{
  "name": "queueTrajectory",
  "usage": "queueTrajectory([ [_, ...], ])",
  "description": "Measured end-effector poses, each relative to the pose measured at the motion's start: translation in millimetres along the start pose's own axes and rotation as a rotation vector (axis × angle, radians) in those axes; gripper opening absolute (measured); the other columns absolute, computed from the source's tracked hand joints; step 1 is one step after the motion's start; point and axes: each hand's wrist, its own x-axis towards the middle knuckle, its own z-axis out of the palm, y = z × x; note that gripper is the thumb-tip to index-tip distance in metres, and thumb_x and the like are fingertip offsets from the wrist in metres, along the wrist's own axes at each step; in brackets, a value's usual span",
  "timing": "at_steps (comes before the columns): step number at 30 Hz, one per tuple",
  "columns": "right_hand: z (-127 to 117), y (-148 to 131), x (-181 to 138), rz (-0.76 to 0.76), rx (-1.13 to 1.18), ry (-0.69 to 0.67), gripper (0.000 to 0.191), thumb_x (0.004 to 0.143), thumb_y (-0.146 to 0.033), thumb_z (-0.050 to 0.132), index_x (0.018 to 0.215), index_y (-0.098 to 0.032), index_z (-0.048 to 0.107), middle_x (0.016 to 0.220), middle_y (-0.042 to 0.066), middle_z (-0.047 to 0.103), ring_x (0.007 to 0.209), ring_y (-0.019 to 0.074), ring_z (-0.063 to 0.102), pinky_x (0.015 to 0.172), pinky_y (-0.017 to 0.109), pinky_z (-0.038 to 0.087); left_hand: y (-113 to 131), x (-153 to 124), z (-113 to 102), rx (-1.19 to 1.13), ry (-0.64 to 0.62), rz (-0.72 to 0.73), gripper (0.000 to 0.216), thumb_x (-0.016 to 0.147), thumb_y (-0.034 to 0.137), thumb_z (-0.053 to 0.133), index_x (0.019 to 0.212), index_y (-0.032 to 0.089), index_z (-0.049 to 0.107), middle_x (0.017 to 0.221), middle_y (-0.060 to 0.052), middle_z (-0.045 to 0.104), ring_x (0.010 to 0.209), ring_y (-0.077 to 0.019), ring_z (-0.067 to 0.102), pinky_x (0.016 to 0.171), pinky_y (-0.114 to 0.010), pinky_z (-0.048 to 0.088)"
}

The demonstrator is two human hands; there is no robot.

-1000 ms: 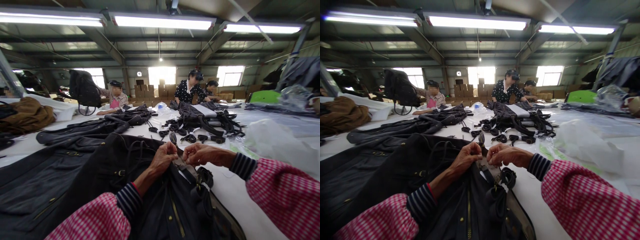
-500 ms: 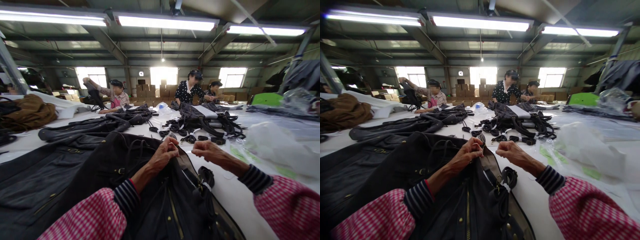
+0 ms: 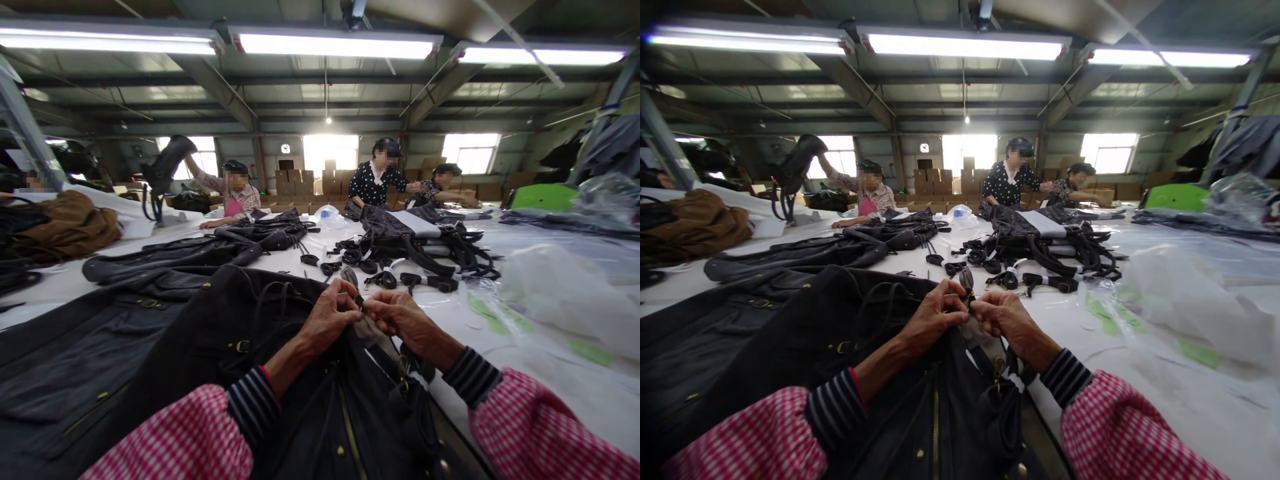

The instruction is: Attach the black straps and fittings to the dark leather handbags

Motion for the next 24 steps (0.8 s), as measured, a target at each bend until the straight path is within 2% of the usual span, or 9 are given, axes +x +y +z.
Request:
queueTrajectory([
  [4,3.3,-5.6,-3.9,0.015,-0.190,-0.018,0.032,0.074,-0.044,0.079,0.072,-0.014,0.067,0.056,-0.002,0.060,0.042,0.0050,0.047,0.038,0.017,0.025,-3.3,0.3,2.2,0.106,0.017,0.028,0.038,0.071,0.019,0.069,0.105,0.021,0.052,0.071,0.006,0.064,0.060,-0.0103,0.051,0.057,-0.023,0.035],
  [7,8.7,-8.0,-5.6,-0.011,-0.261,0.021,0.026,0.070,-0.038,0.077,0.068,-0.015,0.066,0.053,-0.003,0.058,0.041,0.0058,0.047,0.040,0.018,0.027,-2.5,0.3,2.2,0.207,0.021,0.033,0.037,0.073,0.020,0.069,0.107,0.020,0.055,0.074,0.005,0.067,0.063,-0.0119,0.054,0.061,-0.024,0.038],
  [9,11.1,-7.9,-5.8,-0.048,-0.251,0.046,0.023,0.067,-0.036,0.076,0.066,-0.016,0.064,0.051,-0.004,0.056,0.040,0.0053,0.045,0.040,0.018,0.027,-0.5,0.1,1.4,0.289,0.004,0.040,0.030,0.073,0.021,0.069,0.103,0.018,0.063,0.079,0.002,0.070,0.071,-0.0141,0.059,0.067,-0.025,0.041],
  [13,11.1,-5.9,-6.1,-0.086,-0.183,0.085,0.026,0.068,-0.038,0.076,0.066,-0.017,0.061,0.048,-0.006,0.053,0.039,0.0048,0.041,0.040,0.018,0.025,1.6,-0.3,-1.0,0.361,-0.031,0.042,0.013,0.077,0.027,0.067,0.081,0.017,0.075,0.080,-0.001,0.071,0.080,-0.0176,0.062,0.074,-0.028,0.041],
  [17,5.5,-1.9,-7.6,-0.082,-0.165,0.085,0.028,0.072,-0.040,0.078,0.070,-0.017,0.062,0.050,-0.006,0.054,0.039,0.0052,0.042,0.038,0.018,0.025,-1.4,1.2,-3.4,0.334,-0.018,0.027,0.020,0.078,0.035,0.068,0.079,0.016,0.075,0.075,-0.001,0.069,0.076,-0.0171,0.059,0.071,-0.028,0.039],
  [24,-7.1,6.0,-9.6,-0.047,-0.073,-0.034,0.031,0.081,-0.043,0.080,0.077,-0.014,0.069,0.063,-0.002,0.061,0.046,0.0045,0.048,0.039,0.015,0.028,-0.9,1.4,-1.4,0.243,-0.060,-0.002,0.030,0.081,0.043,0.063,0.079,0.015,0.070,0.069,-0.001,0.064,0.065,-0.0138,0.053,0.065,-0.026,0.038],
])
